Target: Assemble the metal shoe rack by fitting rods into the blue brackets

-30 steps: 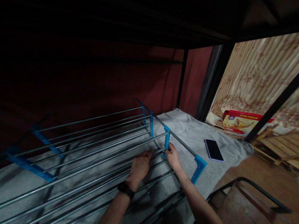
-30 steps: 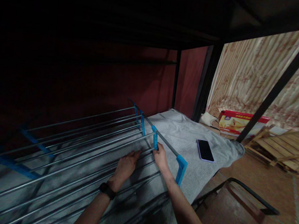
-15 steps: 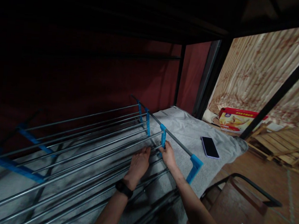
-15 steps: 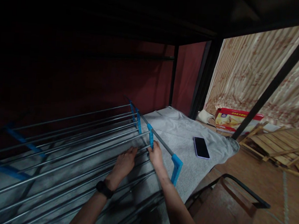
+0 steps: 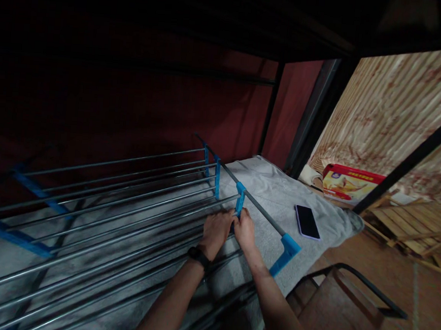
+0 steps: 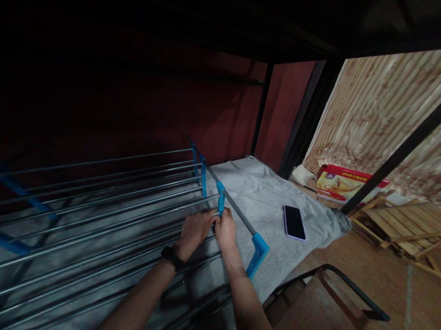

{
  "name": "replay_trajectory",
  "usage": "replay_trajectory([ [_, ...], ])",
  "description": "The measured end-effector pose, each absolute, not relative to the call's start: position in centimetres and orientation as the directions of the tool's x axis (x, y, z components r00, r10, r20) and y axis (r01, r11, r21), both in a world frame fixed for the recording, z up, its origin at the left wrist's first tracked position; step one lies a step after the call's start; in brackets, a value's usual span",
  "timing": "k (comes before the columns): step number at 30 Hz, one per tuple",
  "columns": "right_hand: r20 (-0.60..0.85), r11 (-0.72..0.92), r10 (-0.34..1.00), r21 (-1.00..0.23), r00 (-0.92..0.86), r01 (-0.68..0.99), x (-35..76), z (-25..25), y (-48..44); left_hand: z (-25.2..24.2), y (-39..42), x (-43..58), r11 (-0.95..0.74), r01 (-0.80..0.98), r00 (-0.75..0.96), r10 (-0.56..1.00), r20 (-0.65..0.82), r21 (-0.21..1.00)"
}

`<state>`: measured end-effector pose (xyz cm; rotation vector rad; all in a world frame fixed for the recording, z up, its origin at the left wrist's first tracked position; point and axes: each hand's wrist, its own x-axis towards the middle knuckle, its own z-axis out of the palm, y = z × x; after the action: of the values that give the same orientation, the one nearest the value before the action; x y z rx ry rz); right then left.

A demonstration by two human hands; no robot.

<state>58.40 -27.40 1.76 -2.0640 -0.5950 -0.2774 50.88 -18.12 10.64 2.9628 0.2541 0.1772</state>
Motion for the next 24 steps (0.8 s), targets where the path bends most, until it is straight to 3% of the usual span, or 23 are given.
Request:
replay_trajectory([
  [11,0.403,-0.472,0.300,-0.725,0.865,0.502,58.3,2.2,-27.2,11.1,-18.1,50.7,-0.965,0.172,0.962,0.207,0.176,0.197],
  [24,0.428,-0.436,0.273,-0.743,0.862,0.507,57.8,2.6,-26.9,12.1,-18.1,50.8,-0.958,0.197,0.959,0.233,0.160,0.210],
])
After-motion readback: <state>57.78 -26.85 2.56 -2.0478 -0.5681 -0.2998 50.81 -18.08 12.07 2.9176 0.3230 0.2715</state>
